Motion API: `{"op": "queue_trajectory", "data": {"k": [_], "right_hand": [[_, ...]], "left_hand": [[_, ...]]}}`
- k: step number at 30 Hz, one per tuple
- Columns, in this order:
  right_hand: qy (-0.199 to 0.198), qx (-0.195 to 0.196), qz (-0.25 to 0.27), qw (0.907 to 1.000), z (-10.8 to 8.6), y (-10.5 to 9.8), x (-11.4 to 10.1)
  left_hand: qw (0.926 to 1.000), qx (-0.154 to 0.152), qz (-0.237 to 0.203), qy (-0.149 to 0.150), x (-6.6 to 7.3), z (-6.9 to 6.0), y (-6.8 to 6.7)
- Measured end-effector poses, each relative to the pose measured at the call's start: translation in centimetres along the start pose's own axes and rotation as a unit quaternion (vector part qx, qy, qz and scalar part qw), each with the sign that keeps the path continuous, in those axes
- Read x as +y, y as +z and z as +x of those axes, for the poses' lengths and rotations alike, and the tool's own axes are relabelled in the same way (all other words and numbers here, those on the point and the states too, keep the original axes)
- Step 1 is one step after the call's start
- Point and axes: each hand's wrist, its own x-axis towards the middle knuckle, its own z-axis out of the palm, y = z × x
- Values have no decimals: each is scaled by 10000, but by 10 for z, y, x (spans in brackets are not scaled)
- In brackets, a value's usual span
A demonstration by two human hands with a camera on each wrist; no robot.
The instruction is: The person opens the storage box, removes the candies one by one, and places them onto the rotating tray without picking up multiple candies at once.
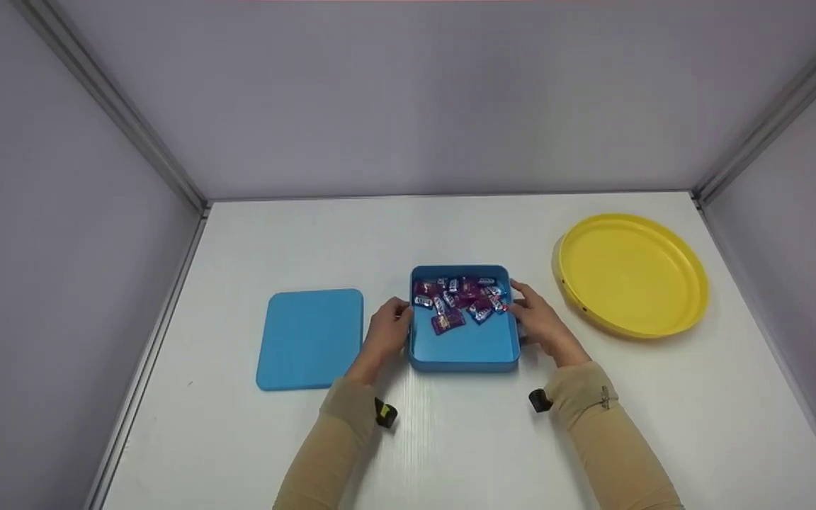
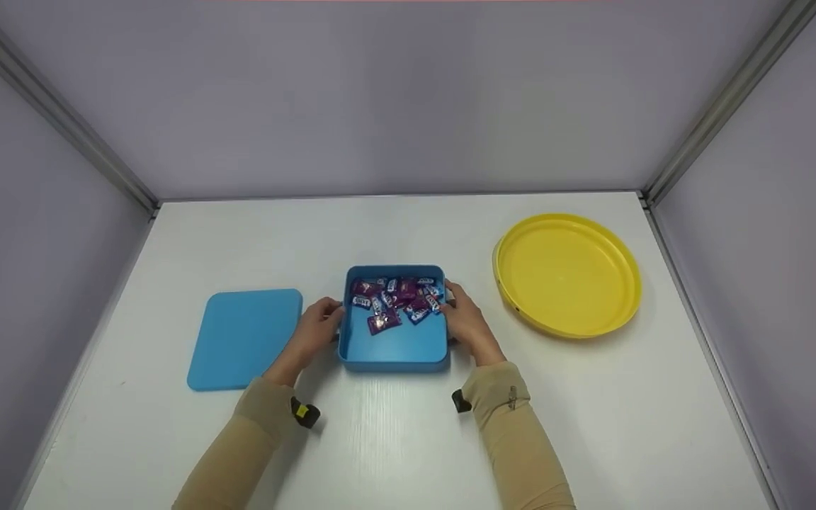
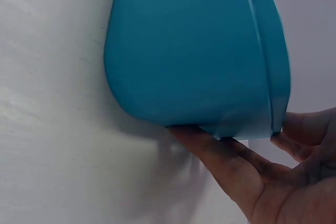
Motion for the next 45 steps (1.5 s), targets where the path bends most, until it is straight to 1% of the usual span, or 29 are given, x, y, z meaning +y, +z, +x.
{"op": "queue_trajectory", "data": {"k": [3, 9, 12, 14, 16, 19, 21, 23, 25, 28, 32, 34, 36, 39, 41, 45], "right_hand": [[-9, 12, 29, 10000, 1, 1, -1], [-16, 84, -26, 10000, 4, 2, -1], [-18, 86, -79, 9999, 4, 1, -2], [-19, 97, -129, 9999, 5, 1, -2], [-65, 96, -252, 9996, 4, 1, -2], [-96, 207, -462, 9987, 2, 2, -3], [-124, 295, -711, 9970, 0, 2, -5], [-168, 418, -1077, 9932, -1, 2, -9], [-238, 561, -1534, 9863, -2, 2, -15], [-463, 730, -2212, 9714, -5, 1, -26], [-801, 876, -2741, 9544, -12, 1, -45], [-1005, 867, -2978, 9454, -15, 1, -55], [-1175, 755, -3205, 9369, -17, 3, -67], [-1395, 418, -3588, 9220, -18, 8, -85], [-1465, 126, -3822, 9123, -15, 13, -97], [-1592, -319, -4313, 8875, -7, 26, -114]], "left_hand": [[10000, 15, 0, -20, 2, 5, 0], [9989, -145, -403, -170, 1, 10, 0], [9986, -188, -471, -141, 0, 12, 0], [9989, -173, -438, -69, 0, 12, 0], [9991, -152, -388, -50, 0, 12, 1], [9993, -148, -333, -53, -1, 12, 2], [9994, -150, -322, -45, -1, 12, 3], [9995, -133, -286, 14, -1, 12, 3], [9996, -118, -238, 78, -1, 13, 3], [9996, -148, -243, 73, 0, 13, 3], [9993, -215, -298, -12, -1, 13, 1], [9994, -213, -262, 24, -1, 14, 2], [9995, -194, -228, 70, -2, 15, 1], [9996, -174, -173, 152, -1, 16, 1], [9996, -179, -189, 106, 0, 15, 1], [9997, -168, -164, 21, 1, 14, 2]]}}
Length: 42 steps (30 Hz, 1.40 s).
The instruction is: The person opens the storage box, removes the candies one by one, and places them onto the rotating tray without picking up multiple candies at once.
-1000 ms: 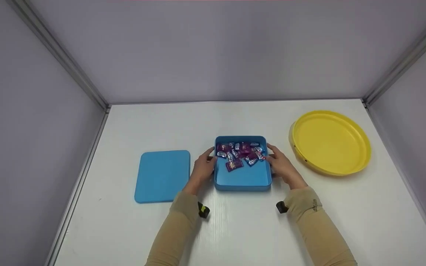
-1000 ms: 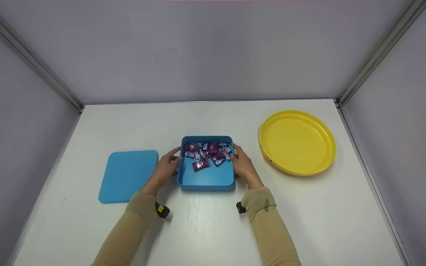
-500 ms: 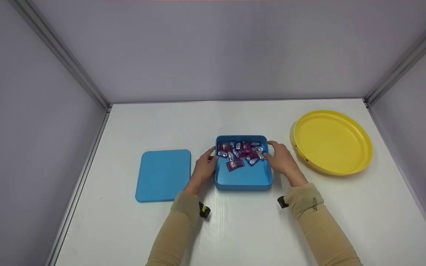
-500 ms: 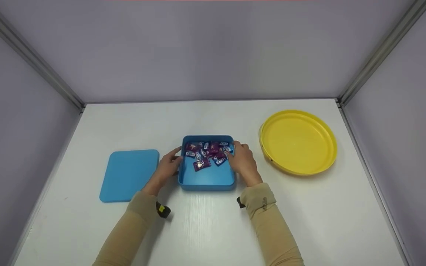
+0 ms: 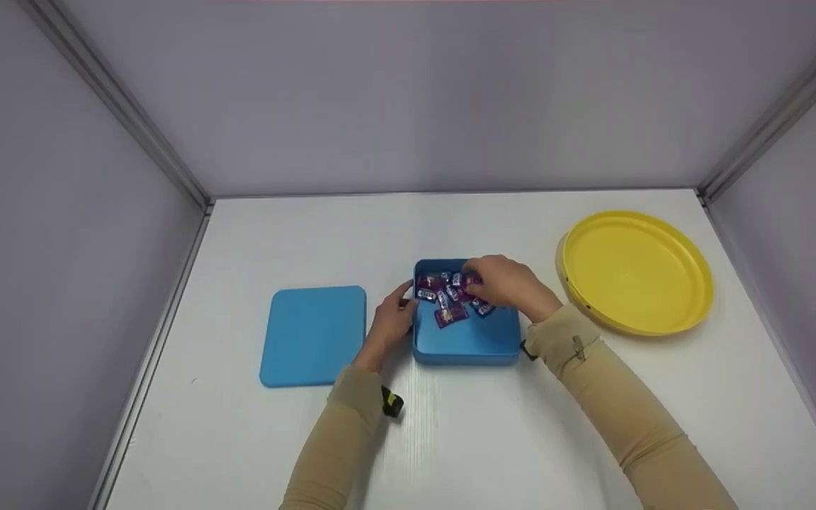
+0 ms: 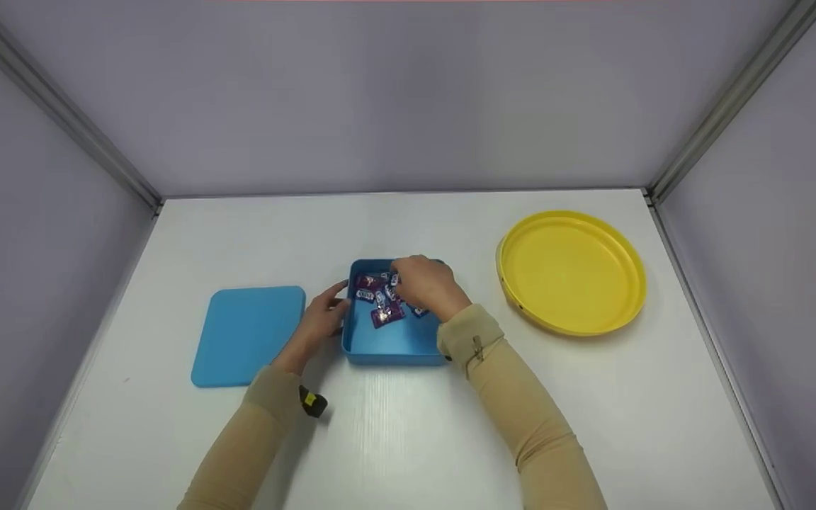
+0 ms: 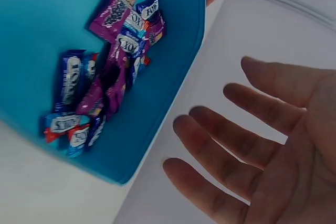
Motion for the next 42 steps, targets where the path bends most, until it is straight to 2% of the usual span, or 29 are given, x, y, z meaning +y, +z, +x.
{"op": "queue_trajectory", "data": {"k": [6, 12, 18, 24, 29, 42], "right_hand": [[-318, -463, -514, 9971, 24, 6, -19], [-401, -1008, -873, 9903, 43, 28, -26], [-173, -1200, -1192, 9854, 52, 44, -29], [-329, -1328, -1649, 9768, 55, 54, -31], [-316, -1375, -1676, 9757, 55, 59, -30], [-104, -1686, -1275, 9774, 60, 65, -21]], "left_hand": [[9999, 14, 43, -99, 1, -6, 1], [9999, 31, 126, -69, 1, -11, 6], [10000, 17, 76, -49, 1, -15, 7], [9998, -52, -44, -162, 3, -15, 7], [9990, -152, -250, -346, 4, -16, 8], [9982, -171, -387, -434, 3, -16, 9]]}}
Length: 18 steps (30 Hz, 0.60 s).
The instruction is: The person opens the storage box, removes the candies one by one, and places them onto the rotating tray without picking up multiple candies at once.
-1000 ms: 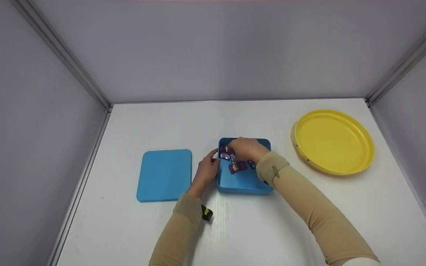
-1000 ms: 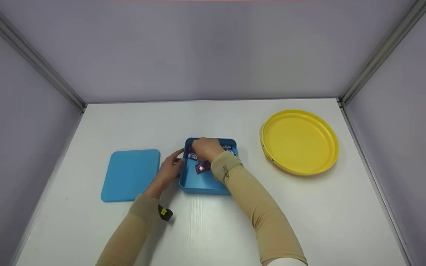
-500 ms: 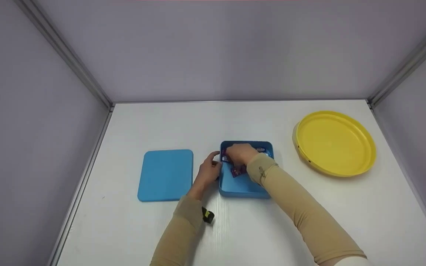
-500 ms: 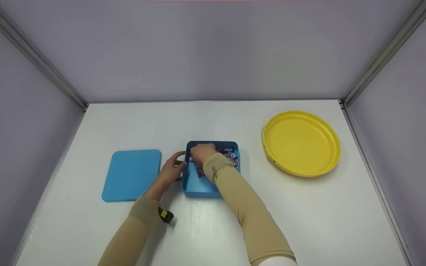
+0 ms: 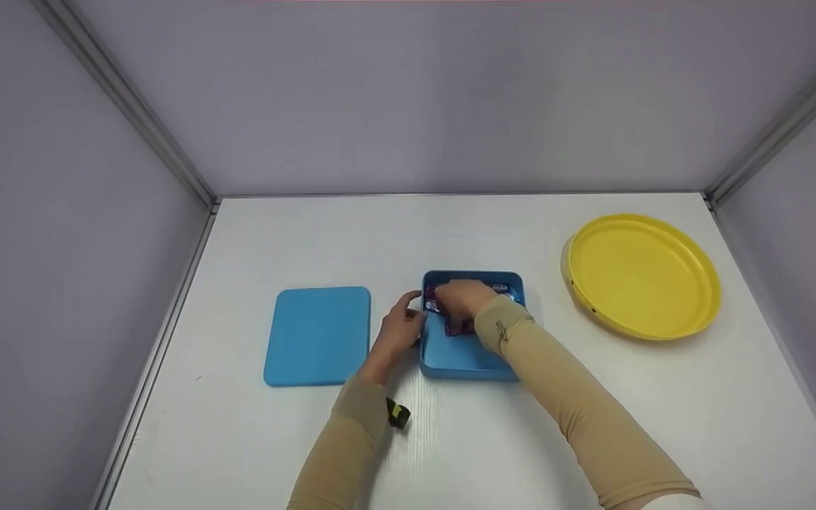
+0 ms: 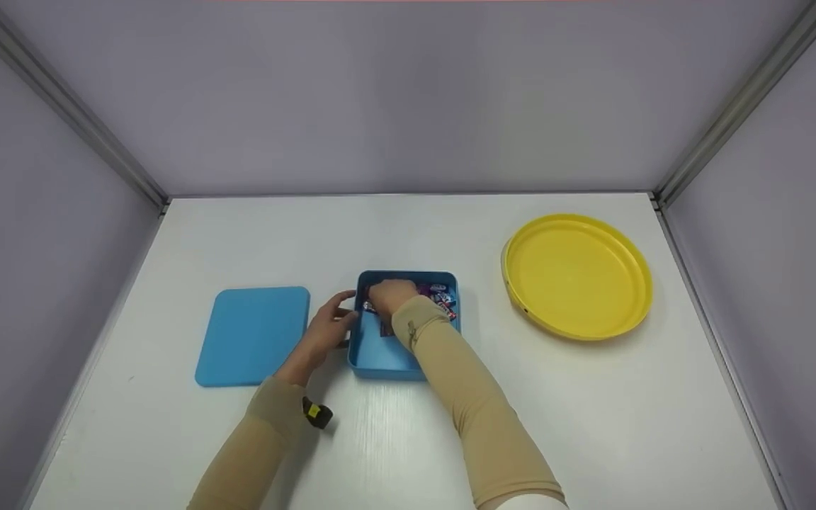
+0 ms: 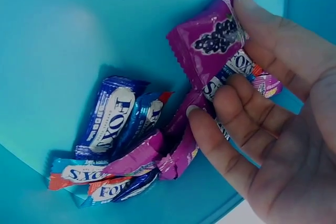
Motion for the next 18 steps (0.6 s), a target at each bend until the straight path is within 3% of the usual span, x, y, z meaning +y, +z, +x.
{"op": "queue_trajectory", "data": {"k": [5, 12, 18], "right_hand": [[4, -9, 95, 10000, 0, 0, 1], [89, 46, 143, 9998, 0, 1, 1], [83, 124, 87, 9999, -3, 1, 1]], "left_hand": [[10000, -18, -19, -19, 0, 0, -1], [9987, 45, 236, 452, -4, 0, 0], [9995, -17, 165, 270, -3, 0, 2]]}}
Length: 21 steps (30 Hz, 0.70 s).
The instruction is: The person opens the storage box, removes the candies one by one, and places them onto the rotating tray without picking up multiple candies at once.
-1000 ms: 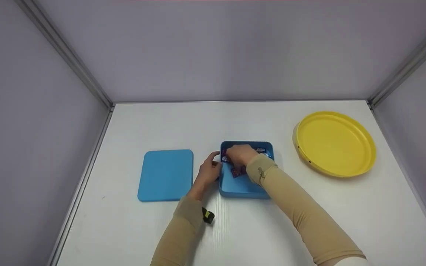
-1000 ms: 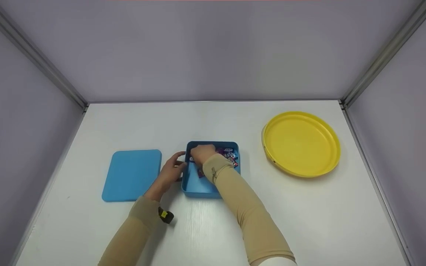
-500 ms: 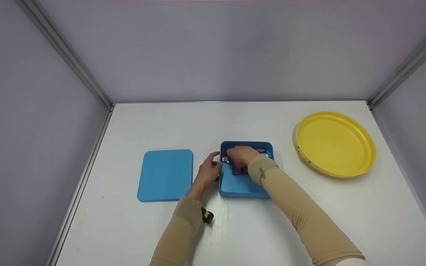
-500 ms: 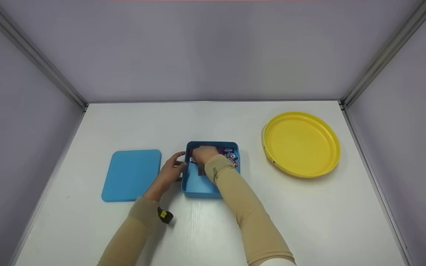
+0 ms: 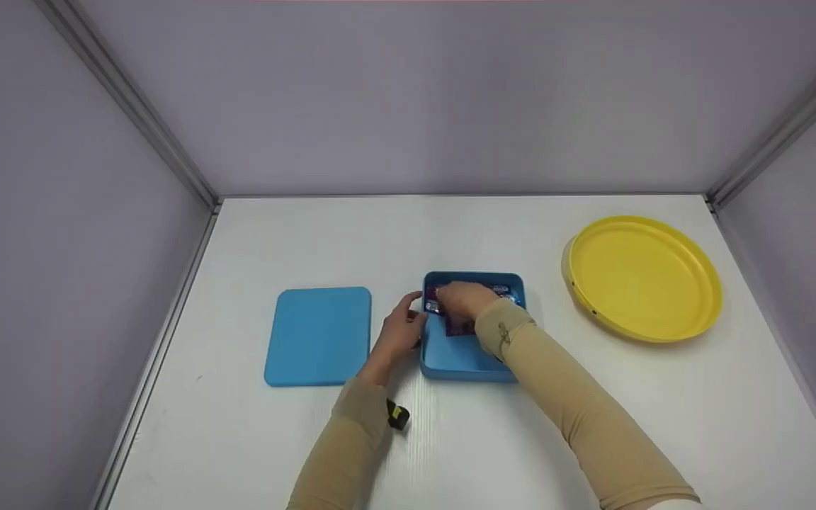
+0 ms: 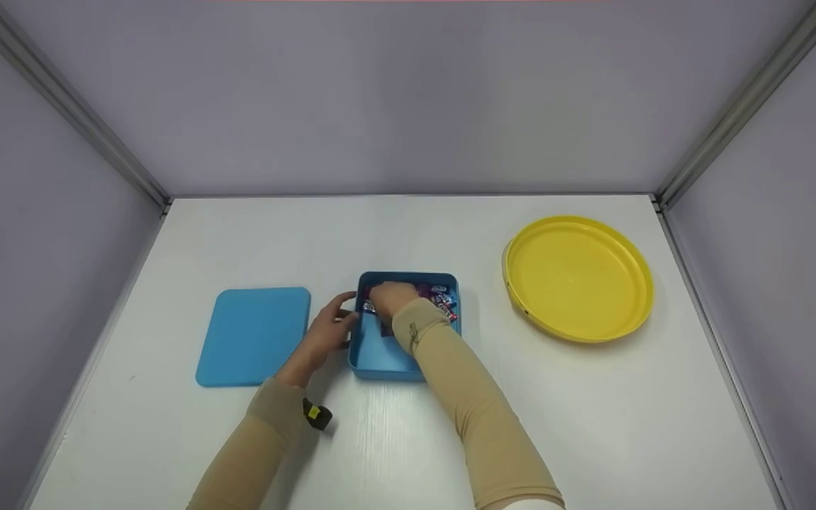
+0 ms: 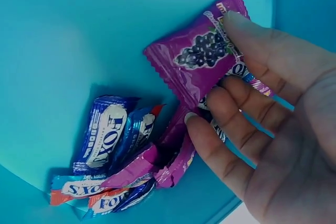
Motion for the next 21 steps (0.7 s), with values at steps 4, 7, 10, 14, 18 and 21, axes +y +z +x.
{"op": "queue_trajectory", "data": {"k": [4, 7, 10, 14, 18, 21], "right_hand": [[4, 20, 69, 10000, -2, 0, -1], [56, 20, 165, 9998, -2, -1, -1], [62, 42, 250, 9997, -2, -3, 1], [31, 15, 481, 9988, -3, -7, 5], [109, -2, 773, 9969, -6, -12, 7], [72, 9, 859, 9963, -10, -14, 7]], "left_hand": [[10000, 18, 85, 46, 0, 0, 0], [9998, 16, 156, 106, -1, 1, 0], [9998, 3, 172, 89, -2, 1, 0], [9997, 26, 216, 116, -2, 2, 0], [9994, 50, 304, 172, -1, 2, 0], [9993, 52, 328, 185, 0, 2, -1]]}}
